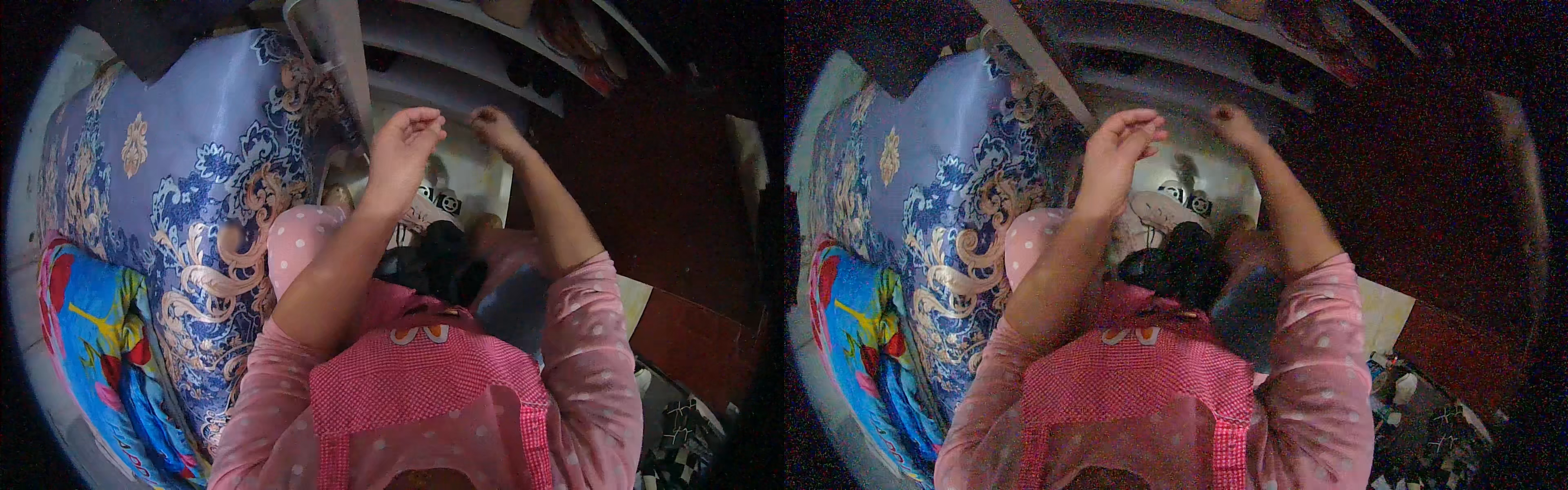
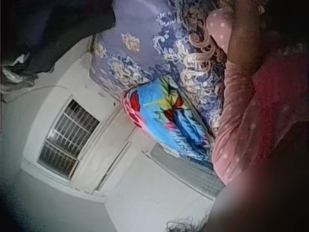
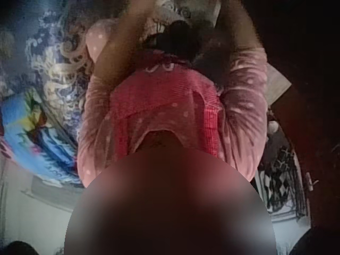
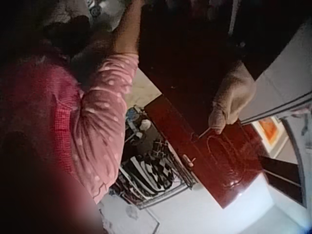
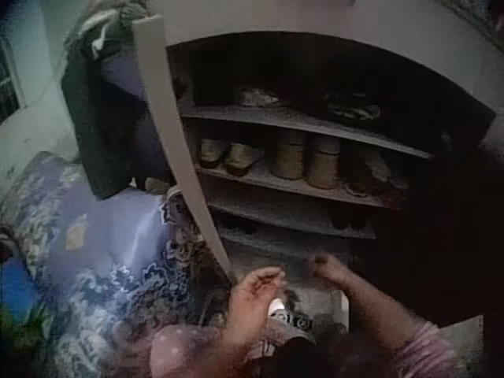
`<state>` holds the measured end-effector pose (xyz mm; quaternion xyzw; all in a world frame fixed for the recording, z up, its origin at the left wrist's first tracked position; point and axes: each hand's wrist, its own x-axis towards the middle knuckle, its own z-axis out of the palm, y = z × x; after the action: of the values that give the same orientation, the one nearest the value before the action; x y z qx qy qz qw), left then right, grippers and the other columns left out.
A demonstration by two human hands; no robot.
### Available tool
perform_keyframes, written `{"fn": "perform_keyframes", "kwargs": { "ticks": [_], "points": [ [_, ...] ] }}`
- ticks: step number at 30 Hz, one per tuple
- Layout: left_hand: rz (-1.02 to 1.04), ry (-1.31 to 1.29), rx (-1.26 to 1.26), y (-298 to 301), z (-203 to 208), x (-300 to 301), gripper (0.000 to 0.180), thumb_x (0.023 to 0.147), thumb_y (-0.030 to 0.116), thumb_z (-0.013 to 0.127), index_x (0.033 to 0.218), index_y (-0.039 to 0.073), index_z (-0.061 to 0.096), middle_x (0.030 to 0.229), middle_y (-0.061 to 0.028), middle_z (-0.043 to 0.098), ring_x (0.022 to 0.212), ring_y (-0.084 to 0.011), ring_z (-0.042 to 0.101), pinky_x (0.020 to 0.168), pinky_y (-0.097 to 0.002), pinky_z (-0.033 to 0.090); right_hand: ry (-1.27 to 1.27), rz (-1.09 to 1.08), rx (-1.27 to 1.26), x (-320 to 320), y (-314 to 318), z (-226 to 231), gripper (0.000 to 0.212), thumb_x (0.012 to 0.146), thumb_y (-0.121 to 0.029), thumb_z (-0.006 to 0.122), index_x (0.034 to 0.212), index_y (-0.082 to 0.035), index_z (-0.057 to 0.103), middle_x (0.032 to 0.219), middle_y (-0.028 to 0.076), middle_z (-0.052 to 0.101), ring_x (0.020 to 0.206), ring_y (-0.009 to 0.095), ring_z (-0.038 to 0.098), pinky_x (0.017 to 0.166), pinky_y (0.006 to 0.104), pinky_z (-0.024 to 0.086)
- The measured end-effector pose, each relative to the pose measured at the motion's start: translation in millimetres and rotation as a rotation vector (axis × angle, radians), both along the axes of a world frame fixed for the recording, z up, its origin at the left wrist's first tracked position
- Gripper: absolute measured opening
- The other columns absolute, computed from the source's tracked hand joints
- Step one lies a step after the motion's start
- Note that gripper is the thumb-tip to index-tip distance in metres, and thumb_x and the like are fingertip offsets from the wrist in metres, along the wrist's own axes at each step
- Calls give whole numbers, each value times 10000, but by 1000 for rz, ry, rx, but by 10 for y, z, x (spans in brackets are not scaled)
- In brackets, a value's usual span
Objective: The person sits on the floor in front of an open shoe cabinet and wipes several pairs of shoes with a yellow cloth. They handle a beige flat, a black boot, and a white flat with a panda design, wiping each one and returning them to the cabinet.
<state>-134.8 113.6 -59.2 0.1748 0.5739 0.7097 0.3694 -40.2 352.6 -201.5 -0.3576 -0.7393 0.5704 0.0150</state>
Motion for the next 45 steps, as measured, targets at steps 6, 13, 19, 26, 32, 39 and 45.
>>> {"fn": "perform_keyframes", "kwargs": {
  "ticks": [6, 13, 19, 26, 32, 39, 45],
  "points": [
    [16, -40, 34, -18, 34, -29, 236, 882, 138, 601, 1094, 37, 581, 1057, -79, 645, 923, -149, 626, 761, -257, 470, -689, 1182, 168, 261, -1202, 142, 432, 820, -330, 610, 1120, -19, 602, 962, 153, 639, 914, 288, 606, 728, 391, 505],
    [-3, -47, 61, -30, 5, -32, 232, 880, 134, 597, 1088, 31, 584, 1055, -86, 651, 918, -149, 628, 762, -256, 472, -861, 1468, 266, 619, -1520, -172, 441, 797, -326, 621, 1134, -42, 601, 1019, 159, 619, 951, 297, 596, 746, 407, 500],
    [2, -116, 88, -22, 61, 3, 207, 860, 90, 606, 1051, 13, 587, 969, -70, 630, 861, -132, 608, 727, -243, 460, -861, 1444, 294, 682, -1575, -229, 452, 777, -323, 630, 1145, -62, 600, 1068, 165, 602, 982, 306, 588, 762, 422, 495],
    [1, -131, 104, -19, 39, -4, 205, 853, 73, 617, 1040, -4, 582, 915, -66, 613, 827, -122, 589, 705, -235, 453, -799, 1279, 401, 661, -1751, -404, 469, 754, -320, 641, 1159, -86, 600, 1124, 171, 583, 1019, 315, 578, 780, 438, 490],
    [-4, -89, 74, -16, 17, 15, 199, 850, 78, 624, 1033, 8, 589, 899, -54, 612, 809, -113, 587, 684, -228, 446, -895, 1562, 282, 614, -1659, 244, 501, 722, -313, 656, 1182, -123, 595, 1204, 175, 548, 1060, 317, 567, 800, 455, 485],
    [-36, -39, 20, -4, -71, -27, 230, 882, 106, 579, 1095, 19, 579, 1035, -82, 653, 894, -139, 624, 746, -244, 474, -732, 1221, 602, 1127, -2096, -56, 644, 775, -234, 599, 1370, -241, 350, 1096, 217, 563, 1065, 373, 555, 860, 458, 473],
    [25, -71, 8, 0, -133, -68, 189, 861, 85, 597, 1040, 23, 590, 912, -49, 628, 809, -118, 604, 670, -231, 443, -273, 1343, 372, 788, -1700, 472, 493, 679, 1, 556, 1129, -172, 657, 1051, 116, 664, 1004, 319, 613, 846, 416, 499]
  ]
}}
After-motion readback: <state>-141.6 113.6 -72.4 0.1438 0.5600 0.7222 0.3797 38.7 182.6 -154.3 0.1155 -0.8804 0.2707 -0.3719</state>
